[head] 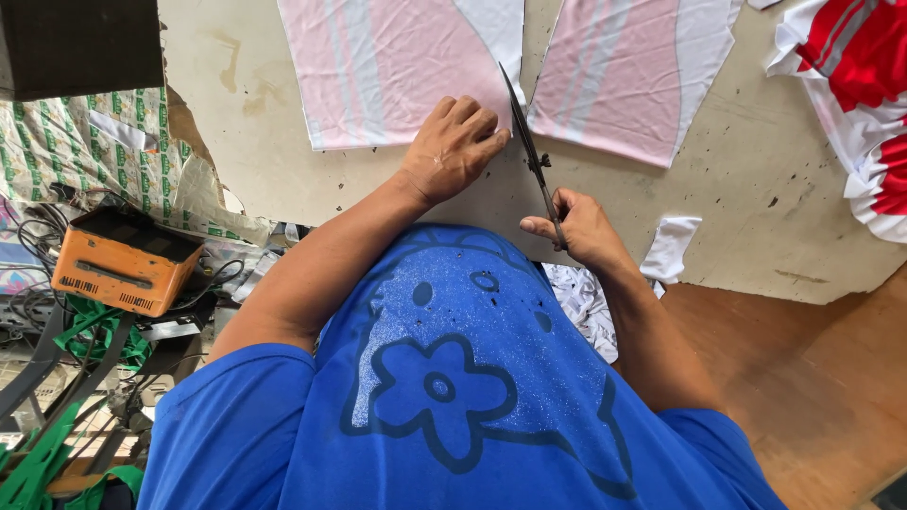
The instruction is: Cutting out garment patterns from printed fabric using scissors on a cutting table
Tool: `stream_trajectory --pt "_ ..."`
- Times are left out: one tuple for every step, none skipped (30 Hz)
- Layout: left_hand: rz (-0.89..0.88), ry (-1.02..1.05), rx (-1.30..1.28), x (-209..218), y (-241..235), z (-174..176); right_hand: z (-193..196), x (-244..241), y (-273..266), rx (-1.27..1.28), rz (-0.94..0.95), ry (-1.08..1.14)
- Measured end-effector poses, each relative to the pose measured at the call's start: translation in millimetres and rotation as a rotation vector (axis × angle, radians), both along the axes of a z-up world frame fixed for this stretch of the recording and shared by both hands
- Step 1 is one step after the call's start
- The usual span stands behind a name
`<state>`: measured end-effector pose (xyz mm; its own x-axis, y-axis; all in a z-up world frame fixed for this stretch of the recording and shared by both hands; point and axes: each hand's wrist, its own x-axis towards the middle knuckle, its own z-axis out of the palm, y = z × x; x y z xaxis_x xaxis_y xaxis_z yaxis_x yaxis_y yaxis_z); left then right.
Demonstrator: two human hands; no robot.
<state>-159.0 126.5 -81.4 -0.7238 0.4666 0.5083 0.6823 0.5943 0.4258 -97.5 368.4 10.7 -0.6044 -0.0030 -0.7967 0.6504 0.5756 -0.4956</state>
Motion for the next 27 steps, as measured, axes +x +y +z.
stream_trajectory --pt "0.032 0.015 0.025 0 1 -1 -11 2 8 -0.085 0.027 0.123" --pt "0.038 0.017 0.024 -1 1 -1 -9 -4 8 -0.087 0.033 0.125" --pt "0.032 0.017 0.025 0 1 -2 -7 -9 7 -0.069 0.064 0.13" --pt "0.026 0.018 0.026 0 1 -3 -5 -13 7 -0.05 0.096 0.135" --pt "0.028 0.019 0.027 0 2 -3 -5 -16 6 -0.049 0.098 0.136" --pt "0.032 0.03 0.031 0 2 -3 -6 -19 5 -0.042 0.098 0.117" --pt "0.037 0.039 0.034 1 2 -3 -7 -23 4 -0.036 0.098 0.097" --pt "0.041 0.039 0.033 0 2 -3 -8 -24 4 -0.037 0.102 0.098" --pt "0.045 0.044 0.036 0 2 -2 -9 -25 5 -0.041 0.116 0.108" --pt "0.049 0.048 0.039 1 2 -1 -10 -26 5 -0.044 0.13 0.118" --pt "0.053 0.047 0.04 1 2 -2 -9 -27 5 -0.044 0.134 0.117" --pt "0.053 0.04 0.032 1 2 -3 -9 -28 5 -0.053 0.131 0.128" --pt "0.052 0.032 0.024 1 2 -4 -8 -28 4 -0.063 0.125 0.139" --pt "0.054 0.03 0.025 2 2 -4 -9 -27 6 -0.063 0.127 0.137" --pt "0.053 0.041 0.032 1 2 -4 -10 -27 7 -0.069 0.122 0.145" --pt "0.052 0.052 0.039 1 2 -4 -11 -28 8 -0.076 0.117 0.153" --pt "0.053 0.051 0.041 1 2 -3 -12 -29 12 -0.075 0.118 0.152" --pt "0.045 0.03 0.02 2 1 -1 -14 -30 15 -0.065 0.136 0.143" --pt "0.038 0.011 -0.002 2 0 0 -16 -33 17 -0.057 0.155 0.137" --pt "0.041 0.011 -0.002 2 0 -2 -16 -35 20 -0.058 0.157 0.137" --pt "0.037 -0.005 -0.009 2 1 -3 -16 -37 22 -0.036 0.179 0.136" --pt "0.033 -0.021 -0.016 3 1 -5 -16 -39 25 -0.014 0.202 0.135" --pt "0.038 -0.021 -0.016 3 1 -5 -11 -42 24 -0.014 0.206 0.136" --pt "0.032 -0.021 -0.016 3 1 -5 -6 -45 23 -0.003 0.216 0.127" --pt "0.027 -0.017 -0.017 2 0 -4 -2 -49 21 0.008 0.227 0.121" --pt "0.032 -0.014 -0.017 2 -1 0 0 -50 22 0.007 0.232 0.125" --pt "0.031 -0.026 -0.031 2 -2 3 1 -53 22 0.016 0.243 0.123"
